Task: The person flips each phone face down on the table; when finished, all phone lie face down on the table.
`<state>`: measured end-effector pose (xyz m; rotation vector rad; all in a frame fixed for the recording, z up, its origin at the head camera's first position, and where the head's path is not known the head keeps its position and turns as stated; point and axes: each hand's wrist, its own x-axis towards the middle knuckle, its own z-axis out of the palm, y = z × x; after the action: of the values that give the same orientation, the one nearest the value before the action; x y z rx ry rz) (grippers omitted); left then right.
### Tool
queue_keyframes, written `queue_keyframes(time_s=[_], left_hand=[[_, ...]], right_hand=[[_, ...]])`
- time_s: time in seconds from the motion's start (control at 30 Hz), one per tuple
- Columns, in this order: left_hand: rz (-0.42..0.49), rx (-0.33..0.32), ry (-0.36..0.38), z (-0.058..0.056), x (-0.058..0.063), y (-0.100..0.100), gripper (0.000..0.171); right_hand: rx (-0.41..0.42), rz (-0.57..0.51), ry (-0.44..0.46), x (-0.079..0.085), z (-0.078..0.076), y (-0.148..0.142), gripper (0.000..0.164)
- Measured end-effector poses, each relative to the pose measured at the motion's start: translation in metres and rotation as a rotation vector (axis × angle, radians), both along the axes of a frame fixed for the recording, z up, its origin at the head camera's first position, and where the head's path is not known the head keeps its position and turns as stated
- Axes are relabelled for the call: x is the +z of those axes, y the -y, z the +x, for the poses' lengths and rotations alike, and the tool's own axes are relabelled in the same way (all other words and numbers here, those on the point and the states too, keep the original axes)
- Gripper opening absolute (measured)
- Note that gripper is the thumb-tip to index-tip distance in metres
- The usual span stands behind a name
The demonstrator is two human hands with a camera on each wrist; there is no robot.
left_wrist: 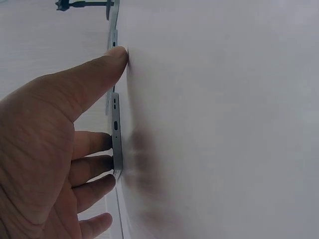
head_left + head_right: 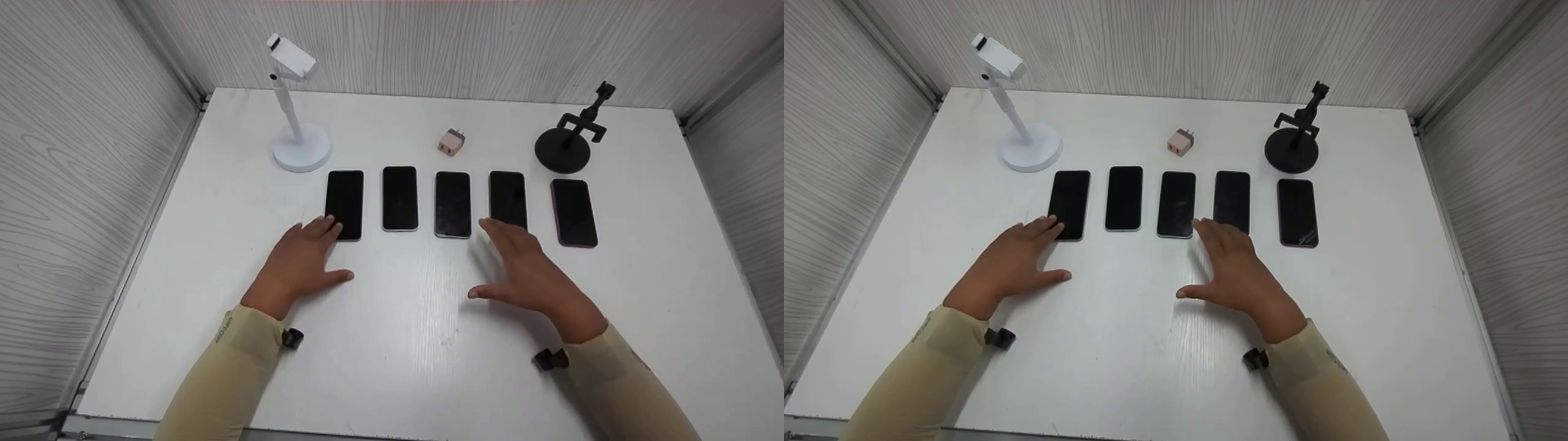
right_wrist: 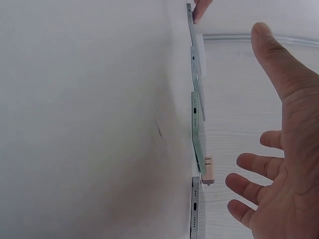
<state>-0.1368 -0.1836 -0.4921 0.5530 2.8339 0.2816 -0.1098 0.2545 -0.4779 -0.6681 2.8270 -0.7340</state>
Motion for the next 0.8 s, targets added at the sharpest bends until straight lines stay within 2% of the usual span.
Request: queue_keyframes(time_s=[0.43,0.8], left_hand=[[0.01,0.001,-0.018,0.01,-0.003,0.002,0.099],[0.001,-0.007,-0.029,0.017,0.001,-0.001,0.094]], right_hand=[[0.095,-0.026,-0.031,-0.001,0.001,0.021,0.129],[0.149,-0.001,-0.063,-0.01,0.004,0.035,0.13]])
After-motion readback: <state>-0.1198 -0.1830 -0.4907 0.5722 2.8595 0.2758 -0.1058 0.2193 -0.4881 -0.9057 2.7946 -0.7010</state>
